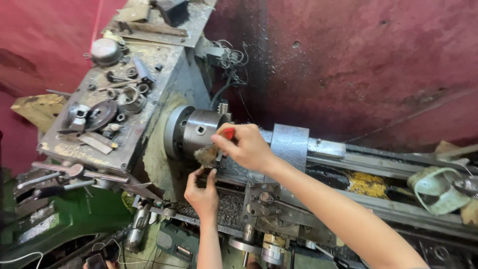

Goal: Cleaning metal shavings from a lathe using a small brush

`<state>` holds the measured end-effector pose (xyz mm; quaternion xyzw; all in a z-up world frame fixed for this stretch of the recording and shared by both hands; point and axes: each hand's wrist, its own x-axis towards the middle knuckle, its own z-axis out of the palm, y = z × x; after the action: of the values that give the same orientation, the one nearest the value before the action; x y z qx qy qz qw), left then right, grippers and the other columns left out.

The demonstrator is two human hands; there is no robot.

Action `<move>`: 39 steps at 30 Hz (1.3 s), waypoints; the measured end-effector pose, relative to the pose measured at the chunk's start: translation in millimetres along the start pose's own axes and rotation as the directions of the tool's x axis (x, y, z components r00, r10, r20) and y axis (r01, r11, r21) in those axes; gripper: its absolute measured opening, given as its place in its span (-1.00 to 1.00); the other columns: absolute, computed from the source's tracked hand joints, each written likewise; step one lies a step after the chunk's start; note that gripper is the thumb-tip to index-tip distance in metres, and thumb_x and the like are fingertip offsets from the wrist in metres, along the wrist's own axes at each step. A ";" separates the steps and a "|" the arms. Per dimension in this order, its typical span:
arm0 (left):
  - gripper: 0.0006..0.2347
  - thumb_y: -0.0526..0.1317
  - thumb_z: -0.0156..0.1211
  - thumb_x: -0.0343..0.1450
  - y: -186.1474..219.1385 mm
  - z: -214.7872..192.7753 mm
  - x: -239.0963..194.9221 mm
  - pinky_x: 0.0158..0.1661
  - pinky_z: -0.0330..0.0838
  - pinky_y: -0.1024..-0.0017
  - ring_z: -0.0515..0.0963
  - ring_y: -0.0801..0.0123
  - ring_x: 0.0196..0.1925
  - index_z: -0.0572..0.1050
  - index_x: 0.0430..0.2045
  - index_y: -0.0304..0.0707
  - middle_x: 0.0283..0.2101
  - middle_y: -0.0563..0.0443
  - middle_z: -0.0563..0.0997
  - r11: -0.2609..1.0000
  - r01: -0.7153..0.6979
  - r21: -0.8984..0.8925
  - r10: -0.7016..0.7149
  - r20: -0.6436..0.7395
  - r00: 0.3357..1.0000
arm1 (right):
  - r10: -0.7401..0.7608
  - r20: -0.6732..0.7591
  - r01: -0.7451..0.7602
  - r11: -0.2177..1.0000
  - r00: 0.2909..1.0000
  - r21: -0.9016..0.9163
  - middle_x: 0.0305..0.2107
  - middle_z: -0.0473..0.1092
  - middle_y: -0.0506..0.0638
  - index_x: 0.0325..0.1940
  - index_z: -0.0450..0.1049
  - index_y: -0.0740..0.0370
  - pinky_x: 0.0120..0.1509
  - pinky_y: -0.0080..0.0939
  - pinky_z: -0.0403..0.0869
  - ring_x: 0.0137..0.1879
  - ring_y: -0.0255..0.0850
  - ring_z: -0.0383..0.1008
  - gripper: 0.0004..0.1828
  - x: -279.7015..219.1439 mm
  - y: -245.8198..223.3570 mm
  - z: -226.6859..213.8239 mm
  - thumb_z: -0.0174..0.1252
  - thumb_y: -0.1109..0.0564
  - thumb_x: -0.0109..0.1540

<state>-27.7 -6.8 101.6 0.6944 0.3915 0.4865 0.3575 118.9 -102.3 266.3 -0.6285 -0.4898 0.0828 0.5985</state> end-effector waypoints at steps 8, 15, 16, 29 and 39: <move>-0.77 -0.31 0.56 0.24 -12.2 5.0 0.6 -0.47 0.59 0.38 0.70 0.12 -0.41 0.60 -0.37 -0.39 -0.27 -0.23 0.71 0.993 0.021 -0.113 -0.016 0.038 0.999 | 0.082 -0.015 -0.082 0.995 0.997 -0.057 -0.69 0.48 0.01 -0.37 0.59 0.12 -0.33 -0.24 0.53 -0.49 -0.14 0.62 -0.83 -7.4 17.6 -1.4 0.22 0.06 0.27; -0.77 -0.33 0.55 0.24 -16.6 5.8 -1.9 -0.55 0.59 0.42 0.69 0.17 -0.50 0.58 -0.39 -0.42 -0.24 -0.21 0.71 0.992 0.014 -0.125 -0.010 0.030 0.999 | 0.036 -0.132 -0.090 0.902 0.991 -0.422 -0.72 0.42 -0.01 -0.46 0.45 0.13 -0.42 -0.23 0.49 -0.55 -0.09 0.55 -0.73 -13.2 38.7 -31.4 0.20 0.05 0.31; -0.77 -0.33 0.55 0.24 -16.2 2.8 -4.0 -0.55 0.59 0.42 0.69 0.17 -0.50 0.58 -0.39 -0.42 -0.24 -0.21 0.71 0.992 0.016 -0.124 -0.011 0.037 0.999 | 0.042 -0.137 -0.096 0.901 0.990 -0.423 -0.72 0.42 -0.01 -0.46 0.45 0.13 -0.42 -0.23 0.49 -0.55 -0.09 0.55 -0.73 -15.3 35.7 -24.8 0.20 0.05 0.31; -0.78 -0.34 0.55 0.25 -17.3 3.2 -3.0 -0.58 0.56 0.46 0.67 0.26 -0.55 0.56 -0.40 -0.41 -0.23 -0.18 0.71 0.995 -0.003 -0.097 0.005 0.030 1.000 | 0.312 -0.377 -0.361 0.930 0.872 -0.065 -0.76 0.48 0.01 -0.47 0.52 0.22 -0.58 -0.37 0.51 -0.64 -0.26 0.56 -0.73 -12.6 46.0 -11.0 0.21 0.06 0.28; -0.66 -0.12 0.41 0.38 31.9 -12.1 -9.5 -0.32 0.50 0.45 0.60 0.42 -0.46 0.50 -0.07 -0.32 -0.13 0.00 0.68 0.994 -0.079 0.077 0.081 -0.015 0.997 | 0.247 -0.320 -0.349 0.881 0.915 -0.319 -0.76 0.44 -0.17 -0.41 0.51 0.11 -0.38 -0.26 0.35 -0.62 -0.38 0.41 -0.72 -23.3 39.1 -25.3 0.13 -0.02 0.34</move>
<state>-35.1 -27.8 129.1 0.7182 0.3848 0.4915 0.3075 144.8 -128.2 229.3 -0.8035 -0.3067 -0.0056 0.5102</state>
